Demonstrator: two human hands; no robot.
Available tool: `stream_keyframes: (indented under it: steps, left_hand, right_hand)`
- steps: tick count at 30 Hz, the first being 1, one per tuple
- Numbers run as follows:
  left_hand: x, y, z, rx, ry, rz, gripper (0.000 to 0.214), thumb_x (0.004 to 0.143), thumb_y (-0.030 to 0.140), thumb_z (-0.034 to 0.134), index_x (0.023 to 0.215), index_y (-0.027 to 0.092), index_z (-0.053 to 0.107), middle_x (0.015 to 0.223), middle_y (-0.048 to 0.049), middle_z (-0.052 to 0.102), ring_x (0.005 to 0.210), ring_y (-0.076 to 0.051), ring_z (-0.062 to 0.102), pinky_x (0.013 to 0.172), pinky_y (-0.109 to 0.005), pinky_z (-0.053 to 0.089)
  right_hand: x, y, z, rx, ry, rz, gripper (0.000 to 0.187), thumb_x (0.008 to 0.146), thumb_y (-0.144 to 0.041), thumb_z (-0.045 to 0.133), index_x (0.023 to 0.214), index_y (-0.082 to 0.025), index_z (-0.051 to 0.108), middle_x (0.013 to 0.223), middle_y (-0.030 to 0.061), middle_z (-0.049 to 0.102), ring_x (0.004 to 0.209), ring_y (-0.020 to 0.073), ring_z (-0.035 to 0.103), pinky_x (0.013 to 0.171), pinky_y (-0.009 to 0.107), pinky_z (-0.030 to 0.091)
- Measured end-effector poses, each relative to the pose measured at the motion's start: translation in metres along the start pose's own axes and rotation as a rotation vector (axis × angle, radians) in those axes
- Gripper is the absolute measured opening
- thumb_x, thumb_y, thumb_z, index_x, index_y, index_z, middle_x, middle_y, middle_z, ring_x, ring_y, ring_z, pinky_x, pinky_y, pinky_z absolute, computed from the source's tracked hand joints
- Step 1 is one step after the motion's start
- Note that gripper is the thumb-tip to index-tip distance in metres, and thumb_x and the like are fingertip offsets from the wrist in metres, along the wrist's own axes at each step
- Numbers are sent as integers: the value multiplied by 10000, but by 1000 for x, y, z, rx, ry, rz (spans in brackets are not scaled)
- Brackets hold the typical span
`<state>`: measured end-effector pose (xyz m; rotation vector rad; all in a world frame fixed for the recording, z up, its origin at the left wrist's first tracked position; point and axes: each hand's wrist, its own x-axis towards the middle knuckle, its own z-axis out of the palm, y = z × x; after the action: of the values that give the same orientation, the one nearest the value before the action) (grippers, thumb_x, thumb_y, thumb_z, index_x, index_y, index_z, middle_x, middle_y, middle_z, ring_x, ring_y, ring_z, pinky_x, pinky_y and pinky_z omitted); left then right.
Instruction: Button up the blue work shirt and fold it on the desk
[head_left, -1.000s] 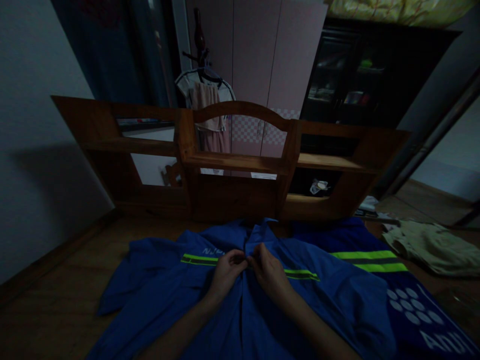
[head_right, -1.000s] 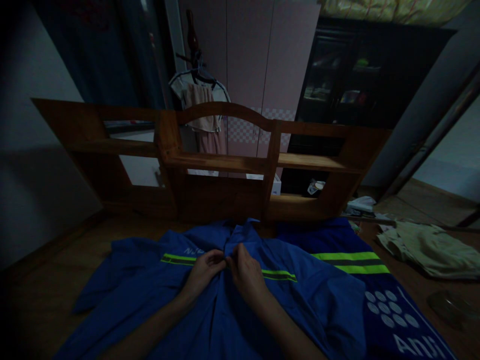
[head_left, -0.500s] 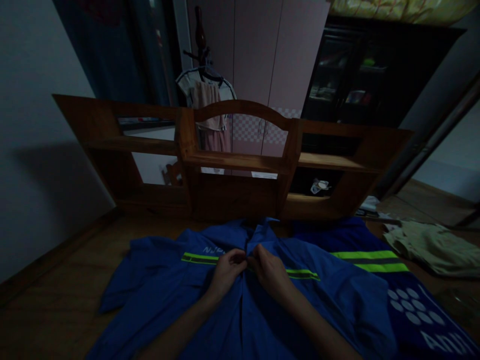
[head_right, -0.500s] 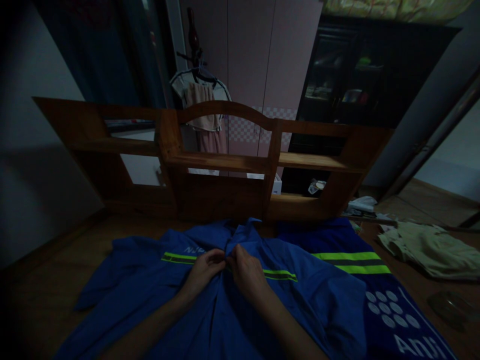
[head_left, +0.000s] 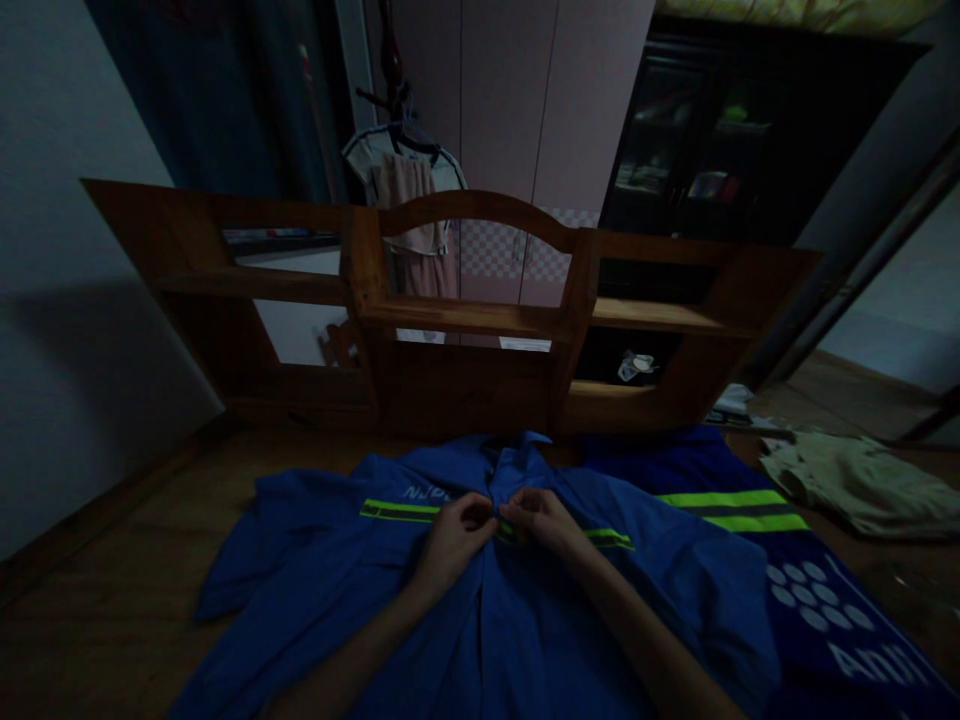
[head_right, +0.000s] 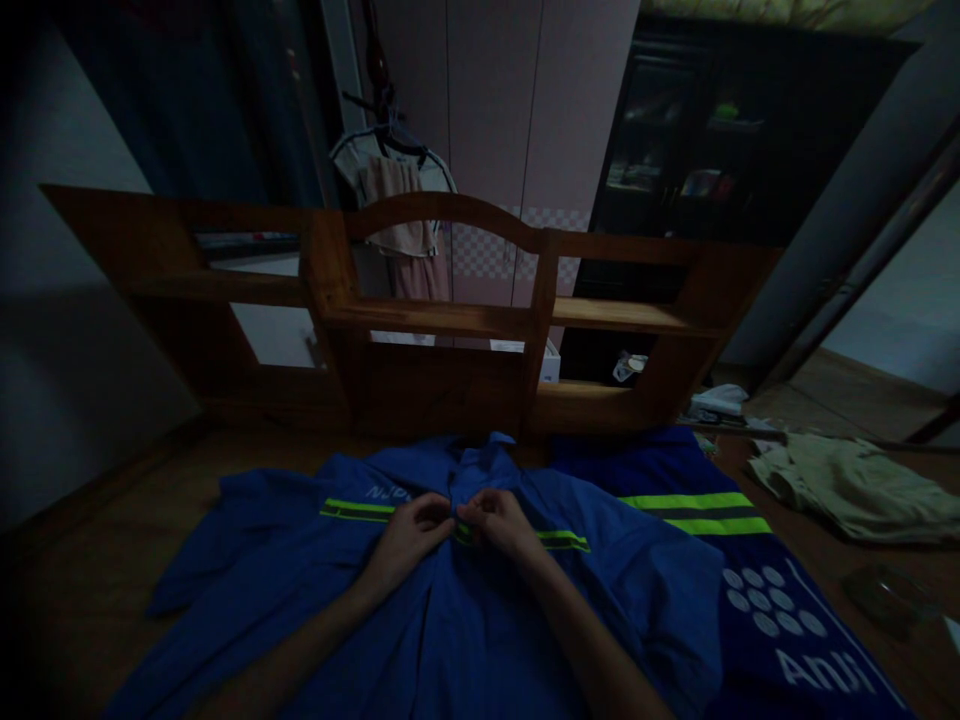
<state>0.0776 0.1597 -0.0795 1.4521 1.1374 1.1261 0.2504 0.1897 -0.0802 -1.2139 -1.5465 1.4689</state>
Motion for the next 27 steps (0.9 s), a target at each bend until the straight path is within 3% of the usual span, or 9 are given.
stream_keyframes:
  steps: [7, 17, 27]
  left_hand:
    - [0, -1, -1, 55, 50, 21, 144, 700, 266, 666, 812, 176, 660, 806, -38, 685, 777, -192, 641, 720, -260, 477]
    - [-1, 4, 0, 45, 24, 36, 164, 725, 299, 651, 832, 175, 641, 816, -37, 667, 755, -179, 623, 696, -253, 474]
    - [-2, 6, 2, 107, 18, 73, 100, 741, 263, 613, 793, 178, 614, 745, -7, 633, 704, -155, 596, 666, -231, 446]
  right_hand:
    - [-2, -6, 2, 28, 50, 47, 402, 655, -529, 703, 641, -168, 526, 429, -51, 513, 357, 79, 438, 393, 193, 297]
    - [-7, -17, 8, 49, 75, 20, 361, 745, -515, 605, 667, -172, 522, 452, -48, 506, 375, 99, 484, 401, 201, 343]
    - [-4, -3, 11, 86, 63, -64, 341, 772, -509, 596, 745, -182, 504, 459, -73, 494, 361, 93, 466, 379, 191, 345]
